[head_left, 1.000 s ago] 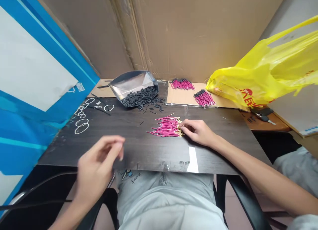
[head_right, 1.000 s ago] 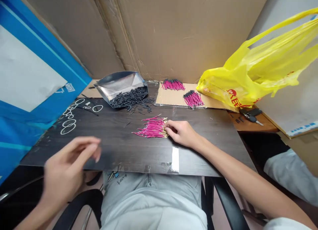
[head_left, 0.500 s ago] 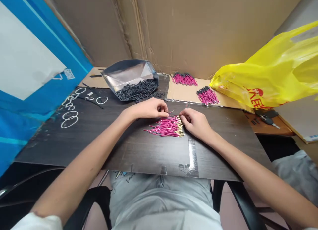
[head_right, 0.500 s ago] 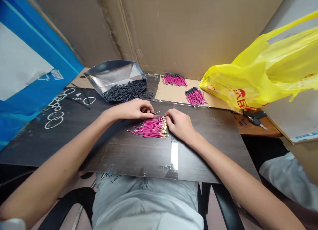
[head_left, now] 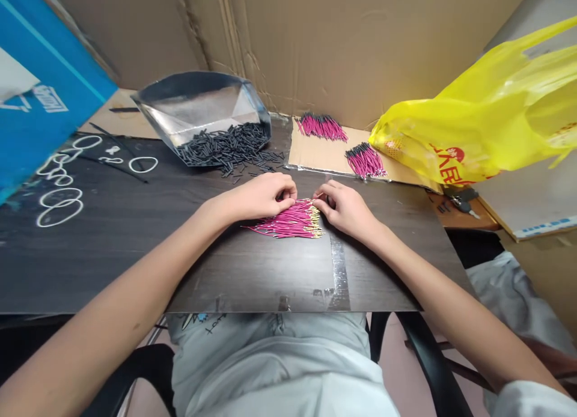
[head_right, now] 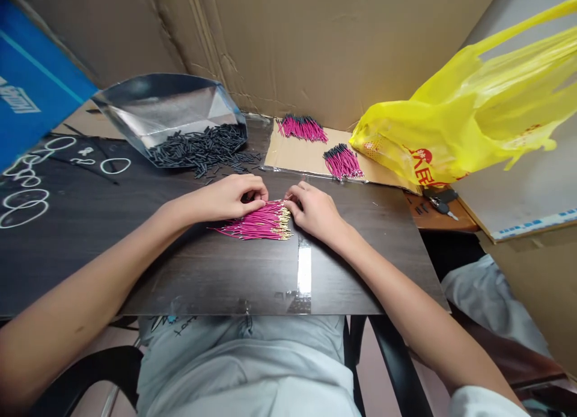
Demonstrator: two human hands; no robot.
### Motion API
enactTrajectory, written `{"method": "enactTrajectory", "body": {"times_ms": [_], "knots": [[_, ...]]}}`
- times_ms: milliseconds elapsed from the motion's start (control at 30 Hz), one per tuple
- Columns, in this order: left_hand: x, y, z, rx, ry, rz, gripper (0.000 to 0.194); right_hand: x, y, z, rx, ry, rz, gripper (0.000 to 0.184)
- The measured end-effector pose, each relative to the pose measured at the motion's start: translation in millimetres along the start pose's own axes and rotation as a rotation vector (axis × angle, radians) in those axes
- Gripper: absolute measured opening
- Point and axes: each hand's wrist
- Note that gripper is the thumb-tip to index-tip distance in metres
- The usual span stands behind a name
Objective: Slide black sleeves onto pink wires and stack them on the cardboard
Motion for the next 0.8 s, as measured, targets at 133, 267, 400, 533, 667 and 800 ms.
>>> {"method": "enactTrajectory", "body": {"times_ms": [133, 267, 400, 533, 667, 800], "knots": [[4.7, -0.7, 2.1, -0.016, 0.017, -0.008, 0.019, 2.8, 0.2, 2.3, -0.008, 0.051, -0.016, 0.01], [5.8, -0.5, 7.1, 0.01, 0.015, 0.009, 0.023, 2.0, 3.0, 4.3, 0.01, 0.092, -0.042, 0.011], [4.4, -1.2, 13.1, 0.032, 0.002, 0.028, 0.027, -0.5, 5.2, 3.2, 0.056, 0.018, -0.059, 0.012], [6.6, -1.4, 16.0, 0.048, -0.015, 0.086, 0.027, -1.1, 5.1, 1.6, 0.096, -0.053, -0.068, 0.01], [8.7, -1.5, 17.4, 0.052, 0.029, 0.086, 0.027, 0.8, 4.3, 0.7, 0.136, -0.148, -0.074, 0.009], [8.0, -2.9, 18.5, 0.068, 0.073, 0.058, 0.025, 3.7, 4.5, 0.8, 0.176, -0.202, -0.07, 0.008]]}}
Point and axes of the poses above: each hand's wrist, its own y-axis away from the middle knuckle, its own z-axis out of the palm, x = y × z, and after that the axes turned 9 degrees about -z, right-handed
